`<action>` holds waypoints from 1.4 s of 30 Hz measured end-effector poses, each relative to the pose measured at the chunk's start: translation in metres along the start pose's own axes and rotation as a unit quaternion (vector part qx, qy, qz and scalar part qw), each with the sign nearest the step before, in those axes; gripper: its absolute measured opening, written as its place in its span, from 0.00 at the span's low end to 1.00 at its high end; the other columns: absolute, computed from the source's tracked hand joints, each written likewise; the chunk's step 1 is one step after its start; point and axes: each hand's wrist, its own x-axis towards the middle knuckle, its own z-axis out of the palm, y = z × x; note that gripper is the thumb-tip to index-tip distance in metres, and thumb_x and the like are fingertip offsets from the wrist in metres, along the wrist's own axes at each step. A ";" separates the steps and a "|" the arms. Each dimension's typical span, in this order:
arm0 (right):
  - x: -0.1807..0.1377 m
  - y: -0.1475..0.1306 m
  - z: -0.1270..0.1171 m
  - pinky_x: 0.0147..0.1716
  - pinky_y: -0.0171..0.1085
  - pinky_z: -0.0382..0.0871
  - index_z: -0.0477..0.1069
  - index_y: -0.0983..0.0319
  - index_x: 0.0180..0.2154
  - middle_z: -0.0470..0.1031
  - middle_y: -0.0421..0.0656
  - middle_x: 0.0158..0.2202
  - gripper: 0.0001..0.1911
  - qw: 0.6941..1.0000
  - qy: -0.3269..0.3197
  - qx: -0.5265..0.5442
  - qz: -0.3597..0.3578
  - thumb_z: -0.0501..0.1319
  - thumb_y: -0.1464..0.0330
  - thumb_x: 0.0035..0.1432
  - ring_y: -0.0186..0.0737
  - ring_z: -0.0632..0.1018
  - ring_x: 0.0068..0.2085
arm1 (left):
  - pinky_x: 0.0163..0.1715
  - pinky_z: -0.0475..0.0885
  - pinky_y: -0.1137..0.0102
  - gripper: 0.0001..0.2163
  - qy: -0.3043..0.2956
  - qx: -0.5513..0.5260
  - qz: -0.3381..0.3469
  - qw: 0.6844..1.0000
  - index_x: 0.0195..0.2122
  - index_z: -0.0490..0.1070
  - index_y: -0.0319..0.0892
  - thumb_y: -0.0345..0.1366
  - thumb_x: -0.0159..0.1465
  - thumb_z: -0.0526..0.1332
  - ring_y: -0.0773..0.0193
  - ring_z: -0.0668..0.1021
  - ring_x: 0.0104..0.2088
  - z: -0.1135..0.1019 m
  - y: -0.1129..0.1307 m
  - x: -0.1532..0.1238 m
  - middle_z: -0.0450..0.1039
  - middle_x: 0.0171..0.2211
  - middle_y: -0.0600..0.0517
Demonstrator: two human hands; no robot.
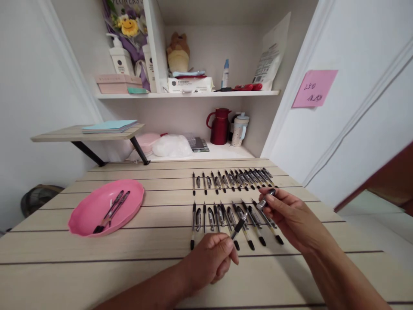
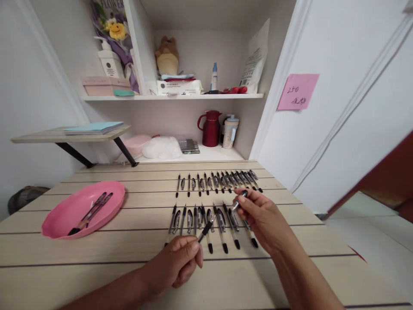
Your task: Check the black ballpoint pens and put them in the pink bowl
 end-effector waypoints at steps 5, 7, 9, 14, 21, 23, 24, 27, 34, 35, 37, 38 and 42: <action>-0.014 0.002 0.027 0.24 0.28 0.64 0.71 0.61 0.33 0.67 0.39 0.30 0.13 0.999 -0.006 0.039 -0.015 0.67 0.65 0.43 0.27 0.66 0.25 | 0.10 0.44 0.77 0.15 -0.007 0.000 0.011 1.000 0.26 0.62 0.39 0.45 0.61 0.49 0.76 0.51 0.09 -0.002 -0.003 0.001 0.51 0.09 0.62; -0.015 0.001 0.031 0.24 0.28 0.64 0.71 0.61 0.33 0.66 0.38 0.29 0.12 0.999 -0.010 0.035 -0.011 0.67 0.66 0.43 0.27 0.66 0.25 | 0.10 0.45 0.77 0.14 -0.006 0.005 0.014 1.000 0.26 0.62 0.39 0.45 0.61 0.49 0.76 0.51 0.09 -0.003 -0.003 0.001 0.52 0.09 0.62; -0.017 0.002 0.034 0.24 0.28 0.63 0.72 0.61 0.34 0.66 0.38 0.29 0.13 1.000 -0.017 0.017 -0.007 0.67 0.65 0.43 0.26 0.66 0.25 | 0.09 0.45 0.77 0.15 -0.010 0.010 0.019 1.000 0.25 0.62 0.39 0.45 0.61 0.49 0.76 0.51 0.09 -0.003 -0.004 0.002 0.52 0.09 0.62; -0.023 0.012 0.043 0.22 0.29 0.61 0.72 0.61 0.34 0.67 0.38 0.27 0.13 0.998 -0.043 -0.042 0.007 0.66 0.64 0.43 0.27 0.66 0.24 | 0.09 0.45 0.77 0.15 -0.019 0.006 0.037 0.999 0.26 0.62 0.39 0.45 0.61 0.49 0.76 0.51 0.09 -0.003 -0.002 0.002 0.51 0.09 0.62; -0.033 0.026 0.056 0.21 0.31 0.58 0.69 0.60 0.33 0.67 0.37 0.26 0.13 0.994 -0.074 -0.076 0.005 0.63 0.60 0.46 0.29 0.65 0.22 | 0.10 0.45 0.78 0.15 -0.014 0.001 0.034 0.999 0.26 0.62 0.39 0.45 0.61 0.49 0.76 0.52 0.08 -0.005 -0.001 0.002 0.51 0.09 0.63; -0.035 0.029 0.058 0.21 0.31 0.58 0.68 0.60 0.33 0.66 0.37 0.26 0.13 0.995 -0.064 -0.073 0.001 0.63 0.60 0.46 0.29 0.64 0.22 | 0.10 0.46 0.78 0.15 -0.009 0.007 0.033 0.999 0.26 0.62 0.39 0.44 0.61 0.48 0.77 0.52 0.09 -0.004 0.000 0.002 0.51 0.09 0.63; -0.035 0.030 0.058 0.21 0.30 0.57 0.68 0.60 0.34 0.66 0.37 0.26 0.13 0.996 -0.059 -0.072 0.000 0.63 0.60 0.47 0.29 0.64 0.22 | 0.10 0.46 0.78 0.14 -0.005 0.010 0.032 0.999 0.26 0.61 0.39 0.44 0.61 0.48 0.77 0.52 0.09 -0.003 0.000 0.002 0.50 0.09 0.63; -0.037 0.033 0.060 0.21 0.31 0.57 0.68 0.59 0.34 0.66 0.37 0.25 0.14 0.996 -0.043 -0.072 -0.008 0.63 0.60 0.46 0.29 0.63 0.22 | 0.12 0.46 0.78 0.14 0.013 0.025 0.034 0.999 0.25 0.60 0.40 0.44 0.62 0.48 0.77 0.52 0.09 -0.001 0.002 0.000 0.49 0.09 0.63; -0.044 0.035 0.068 0.21 0.30 0.57 0.67 0.59 0.35 0.65 0.36 0.23 0.12 0.996 -0.028 -0.077 -0.024 0.62 0.61 0.48 0.30 0.64 0.22 | 0.15 0.48 0.77 0.14 0.057 0.094 0.034 0.993 0.25 0.61 0.39 0.43 0.62 0.47 0.76 0.54 0.12 -0.002 0.007 -0.007 0.50 0.11 0.62; -0.045 0.035 0.069 0.22 0.30 0.58 0.67 0.59 0.35 0.65 0.36 0.23 0.12 0.996 -0.028 -0.078 -0.024 0.62 0.61 0.48 0.30 0.64 0.23 | 0.15 0.48 0.77 0.14 0.057 0.102 0.037 0.992 0.26 0.62 0.39 0.42 0.62 0.47 0.76 0.54 0.12 -0.002 0.007 -0.007 0.50 0.11 0.62; -0.047 0.035 0.071 0.22 0.30 0.58 0.67 0.59 0.35 0.65 0.36 0.23 0.11 0.996 -0.028 -0.076 -0.023 0.62 0.61 0.49 0.29 0.64 0.23 | 0.14 0.48 0.77 0.13 0.050 0.112 0.048 0.991 0.30 0.64 0.39 0.42 0.62 0.47 0.76 0.54 0.12 -0.001 0.006 -0.008 0.50 0.11 0.62; -0.048 0.035 0.071 0.22 0.30 0.58 0.67 0.59 0.35 0.65 0.36 0.22 0.12 0.997 -0.029 -0.075 -0.021 0.62 0.61 0.49 0.29 0.64 0.22 | 0.14 0.48 0.77 0.13 0.042 0.115 0.055 0.991 0.32 0.65 0.38 0.41 0.62 0.47 0.76 0.54 0.12 -0.001 0.006 -0.008 0.50 0.11 0.62; -0.049 0.027 0.055 0.23 0.32 0.61 0.68 0.60 0.41 0.70 0.40 0.26 0.18 0.994 -0.020 -0.102 -0.040 0.60 0.58 0.49 0.32 0.68 0.24 | 0.13 0.53 0.77 0.15 0.027 0.132 0.068 0.989 0.37 0.67 0.37 0.42 0.62 0.47 0.75 0.57 0.12 -0.002 0.010 -0.008 0.55 0.14 0.61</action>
